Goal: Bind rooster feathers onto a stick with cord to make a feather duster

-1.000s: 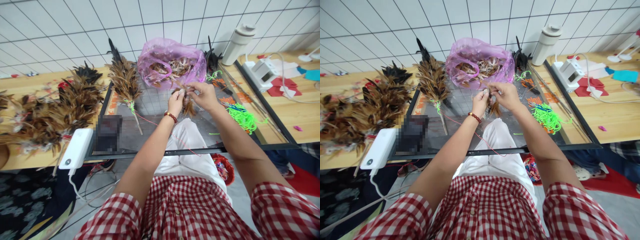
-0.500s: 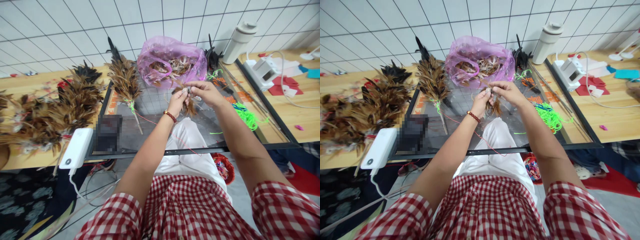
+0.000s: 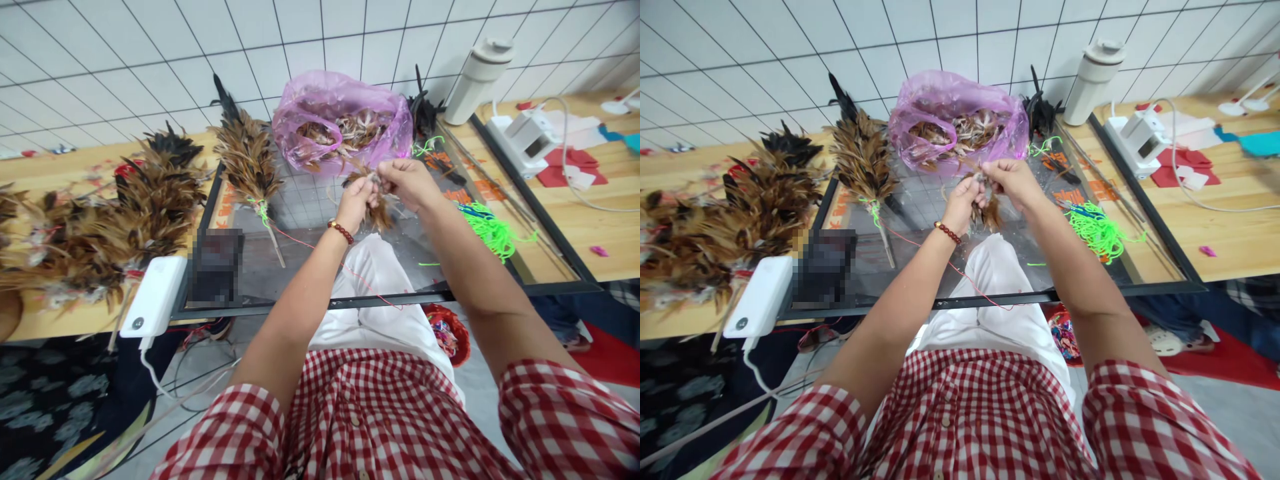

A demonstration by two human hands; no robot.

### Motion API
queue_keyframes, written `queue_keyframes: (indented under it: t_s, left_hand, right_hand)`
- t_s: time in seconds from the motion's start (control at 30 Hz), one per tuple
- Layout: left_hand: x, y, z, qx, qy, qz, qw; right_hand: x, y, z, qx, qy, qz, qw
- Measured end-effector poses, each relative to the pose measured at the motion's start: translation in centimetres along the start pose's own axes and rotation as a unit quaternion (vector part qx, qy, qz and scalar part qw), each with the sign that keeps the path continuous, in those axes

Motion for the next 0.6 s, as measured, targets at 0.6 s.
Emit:
queue_keyframes:
  t_s: [0.6]
  left_hand:
    - [1.4,-1.8,-2.2,0.090,0.079,0.039,0.992]
  right_hand:
    - [0.8,-0.5,-0.2,0.004,0.178,-0.097,0.979]
Point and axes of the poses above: each hand's wrist, its own y-axis away from the middle knuckle, its own z-axis out of the palm, x = y × z, the point moved 7 cm from there along -y, towards the middle knuckle, and after that the axes turned 14 degrees about x, right-handed, at the moved point
